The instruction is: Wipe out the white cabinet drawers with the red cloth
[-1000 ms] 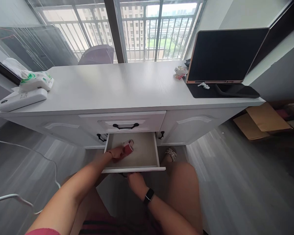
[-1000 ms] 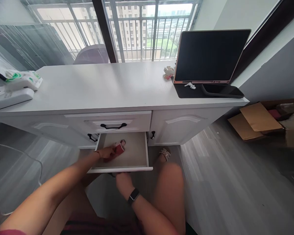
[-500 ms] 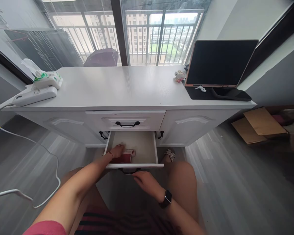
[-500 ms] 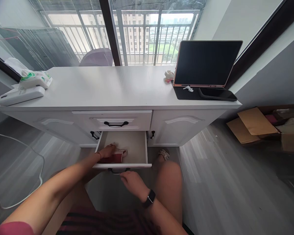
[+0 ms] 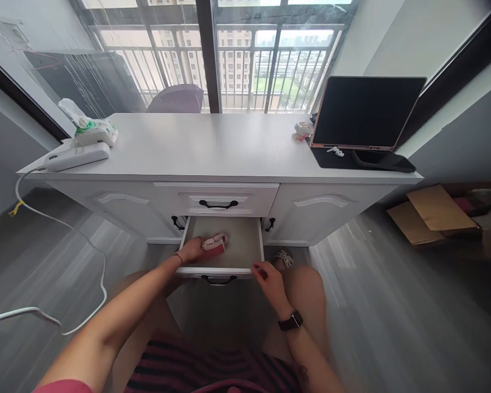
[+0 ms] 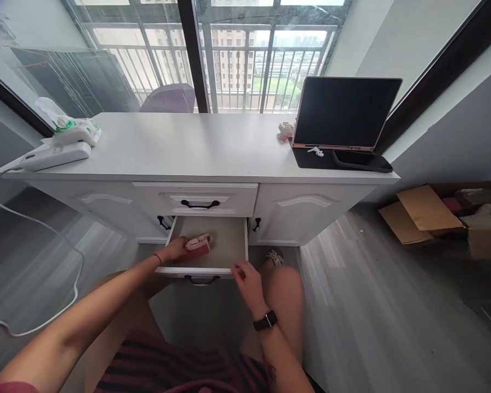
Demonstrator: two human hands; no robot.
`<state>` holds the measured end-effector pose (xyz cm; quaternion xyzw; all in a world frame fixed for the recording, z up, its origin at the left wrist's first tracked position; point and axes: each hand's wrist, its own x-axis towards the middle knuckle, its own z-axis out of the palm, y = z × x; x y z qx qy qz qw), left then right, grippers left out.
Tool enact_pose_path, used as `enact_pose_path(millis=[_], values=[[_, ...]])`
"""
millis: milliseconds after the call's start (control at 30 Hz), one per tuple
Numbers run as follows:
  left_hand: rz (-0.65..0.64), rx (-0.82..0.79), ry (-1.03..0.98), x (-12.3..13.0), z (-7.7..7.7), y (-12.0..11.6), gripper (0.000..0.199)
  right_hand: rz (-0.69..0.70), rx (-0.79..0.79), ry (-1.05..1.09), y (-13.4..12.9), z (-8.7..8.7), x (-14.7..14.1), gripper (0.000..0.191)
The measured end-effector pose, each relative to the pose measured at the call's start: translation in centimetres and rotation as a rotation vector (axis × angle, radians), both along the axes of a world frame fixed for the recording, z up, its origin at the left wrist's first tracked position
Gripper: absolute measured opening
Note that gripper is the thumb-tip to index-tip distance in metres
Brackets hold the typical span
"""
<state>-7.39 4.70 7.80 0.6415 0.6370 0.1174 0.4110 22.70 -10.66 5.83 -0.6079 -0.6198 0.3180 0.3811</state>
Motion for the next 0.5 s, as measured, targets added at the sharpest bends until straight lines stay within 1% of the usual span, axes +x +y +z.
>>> enact_pose_path(millis=[67,133,200,267,333,367,433,500], values=[[0.047,0.055,-0.014,-0.6,2.4,-1.2,0.025,0.041,-0.007,-0.073,0.1,0.0,-0.2,0.029],[0.175,0.133,-0.096,-1.5,4.7,-3.2,0.037,0.081,-0.019,-0.152,0.0,0.1,-0.3,0.025],[0.386,0.208,-0.294,-2.4,6.6,-6.3,0.047,0.093,-0.029,-0.228,-0.2,0.2,-0.4,0.025],[0.624,0.233,-0.545,-3.3,7.9,-10.2,0.056,0.088,-0.039,-0.292,-0.3,0.3,-0.6,0.026],[0.801,0.214,-0.699,-4.0,8.4,-14.5,0.061,0.079,-0.049,-0.347,-0.3,0.6,-0.8,0.026],[0.886,0.212,-0.758,-4.1,8.4,-16.6,0.061,0.077,-0.055,-0.375,-0.3,0.8,-0.9,0.026],[1.014,0.152,-0.878,-4.0,7.7,-20.1,0.055,0.078,-0.063,-0.444,0.2,1.5,-1.0,0.025],[1.118,0.072,-0.991,-3.4,6.4,-22.5,0.048,0.107,-0.056,-0.537,1.0,2.3,-0.9,0.024]])
